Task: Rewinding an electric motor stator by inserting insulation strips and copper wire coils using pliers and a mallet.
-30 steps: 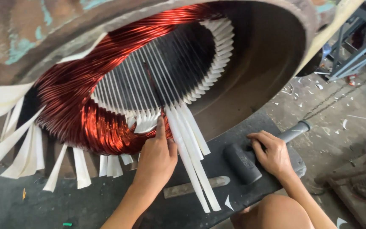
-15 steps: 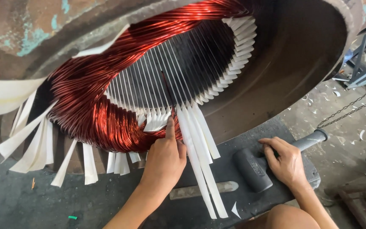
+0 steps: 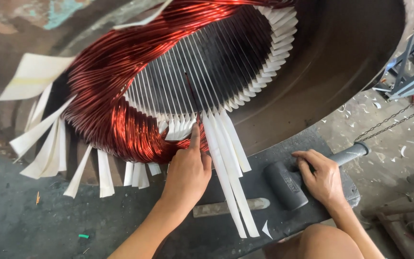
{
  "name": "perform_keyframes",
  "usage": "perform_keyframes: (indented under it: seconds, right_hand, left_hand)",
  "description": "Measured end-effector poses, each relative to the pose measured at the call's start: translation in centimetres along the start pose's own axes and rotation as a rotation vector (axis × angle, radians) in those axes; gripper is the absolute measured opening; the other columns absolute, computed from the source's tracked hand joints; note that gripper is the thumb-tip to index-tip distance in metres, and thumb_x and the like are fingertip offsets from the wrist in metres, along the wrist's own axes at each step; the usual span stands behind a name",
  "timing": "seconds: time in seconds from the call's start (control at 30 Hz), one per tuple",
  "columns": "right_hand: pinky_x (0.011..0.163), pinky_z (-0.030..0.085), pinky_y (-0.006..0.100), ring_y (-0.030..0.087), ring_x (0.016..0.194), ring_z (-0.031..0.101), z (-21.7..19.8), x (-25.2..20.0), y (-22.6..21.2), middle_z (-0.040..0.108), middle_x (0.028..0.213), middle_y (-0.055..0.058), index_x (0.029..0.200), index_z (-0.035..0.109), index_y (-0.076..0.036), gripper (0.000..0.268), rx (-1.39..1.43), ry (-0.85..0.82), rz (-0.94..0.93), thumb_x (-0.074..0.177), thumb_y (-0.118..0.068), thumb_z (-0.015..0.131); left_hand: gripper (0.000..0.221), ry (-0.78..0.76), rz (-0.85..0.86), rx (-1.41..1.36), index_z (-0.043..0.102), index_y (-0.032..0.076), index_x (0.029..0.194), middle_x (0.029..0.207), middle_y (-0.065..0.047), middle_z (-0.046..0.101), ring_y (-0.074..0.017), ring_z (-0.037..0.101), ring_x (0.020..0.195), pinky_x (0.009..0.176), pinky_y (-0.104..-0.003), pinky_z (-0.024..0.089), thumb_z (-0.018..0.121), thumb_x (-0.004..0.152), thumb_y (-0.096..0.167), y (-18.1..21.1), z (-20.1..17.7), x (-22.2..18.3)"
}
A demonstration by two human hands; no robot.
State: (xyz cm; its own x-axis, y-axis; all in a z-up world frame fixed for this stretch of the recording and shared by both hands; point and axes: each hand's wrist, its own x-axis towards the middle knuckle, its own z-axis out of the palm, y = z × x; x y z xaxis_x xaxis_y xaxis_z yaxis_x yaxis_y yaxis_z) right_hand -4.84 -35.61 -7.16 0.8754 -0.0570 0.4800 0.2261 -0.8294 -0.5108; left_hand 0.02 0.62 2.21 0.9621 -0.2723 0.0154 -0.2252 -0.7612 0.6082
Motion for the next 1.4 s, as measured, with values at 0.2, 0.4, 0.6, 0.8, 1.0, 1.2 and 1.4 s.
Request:
perform_keyframes:
  seconds: [0.2, 0.4, 0.6, 0.8, 1.0, 1.2, 1.4]
  right_hand:
    - [0.066, 0.06, 0.04, 0.031, 0.072, 0.077, 0.02, 0.01, -0.27, 0.075, 0.078, 0.013, 0.11, 0.084, -0.01, 0.022, -0.013, -0.001, 0.015, 0.099, -0.01, 0.065]
    - [0.066, 0.059, 0.04, 0.031, 0.072, 0.077, 0.07, 0.0, 0.24, 0.075, 0.078, 0.013, 0.109, 0.084, -0.01, 0.02, -0.004, 0.0, -0.009, 0.099, -0.009, 0.066]
    - [0.066, 0.059, 0.039, 0.03, 0.072, 0.077, 0.04, 0.0, 0.17, 0.075, 0.078, 0.013, 0.11, 0.084, -0.01, 0.02, -0.008, 0.007, -0.003, 0.099, -0.009, 0.067]
    - [0.065, 0.058, 0.039, 0.031, 0.071, 0.076, 0.11, 0.15, 0.02, 0.074, 0.076, 0.013, 0.109, 0.084, -0.011, 0.02, -0.023, 0.006, -0.009, 0.1, -0.008, 0.067]
    - [0.064, 0.058, 0.038, 0.029, 0.07, 0.076, 0.04, 0.28, -0.29, 0.075, 0.075, 0.012, 0.109, 0.084, -0.009, 0.02, -0.01, 0.01, -0.012, 0.099, -0.006, 0.066]
    - [0.065, 0.059, 0.04, 0.031, 0.073, 0.077, 0.09, 0.05, -0.19, 0.075, 0.077, 0.013, 0.111, 0.084, -0.01, 0.022, -0.016, 0.007, -0.005, 0.099, -0.006, 0.066]
    - [0.064, 0.058, 0.04, 0.031, 0.072, 0.076, 0.07, 0.07, -0.29, 0.075, 0.077, 0.014, 0.11, 0.083, -0.008, 0.021, 0.0, 0.01, -0.012, 0.099, -0.006, 0.066]
  left_hand:
    - [0.069, -0.022, -0.002, 0.004, 0.032, -0.003, 0.168, 0.093, -0.031, 0.079, -0.0463, 0.082, 0.091, 0.076, -0.052, 0.067, 0.048, 0.104, 0.016, 0.1, -0.51, -0.14]
    - [0.073, -0.051, 0.018, 0.02, 0.026, -0.006, 0.169, 0.095, -0.032, 0.079, -0.0475, 0.082, 0.091, 0.077, -0.054, 0.067, 0.051, 0.104, 0.017, 0.06, -0.35, -0.14]
    - [0.074, -0.059, 0.029, 0.046, 0.024, -0.008, 0.169, 0.095, -0.033, 0.079, -0.0481, 0.082, 0.09, 0.077, -0.055, 0.066, 0.051, 0.105, 0.017, 0.4, -0.37, -0.24]
    - [0.078, -0.079, 0.014, 0.065, 0.019, -0.007, 0.171, 0.094, -0.032, 0.08, -0.0479, 0.082, 0.09, 0.077, -0.055, 0.066, 0.051, 0.104, 0.017, 0.47, -0.22, -0.1]
    - [0.075, -0.089, 0.011, 0.056, 0.021, -0.006, 0.17, 0.094, -0.03, 0.081, -0.0453, 0.083, 0.09, 0.077, -0.052, 0.067, 0.05, 0.105, 0.018, 0.52, -0.43, -0.09]
    - [0.078, -0.097, 0.011, 0.081, 0.017, -0.007, 0.171, 0.092, -0.03, 0.08, -0.0462, 0.082, 0.089, 0.077, -0.053, 0.066, 0.049, 0.104, 0.018, 0.23, -0.02, 0.03]
    - [0.077, -0.094, 0.017, 0.078, 0.017, -0.008, 0.171, 0.092, -0.03, 0.08, -0.0467, 0.082, 0.089, 0.077, -0.054, 0.066, 0.049, 0.105, 0.017, 0.37, -0.07, -0.07]
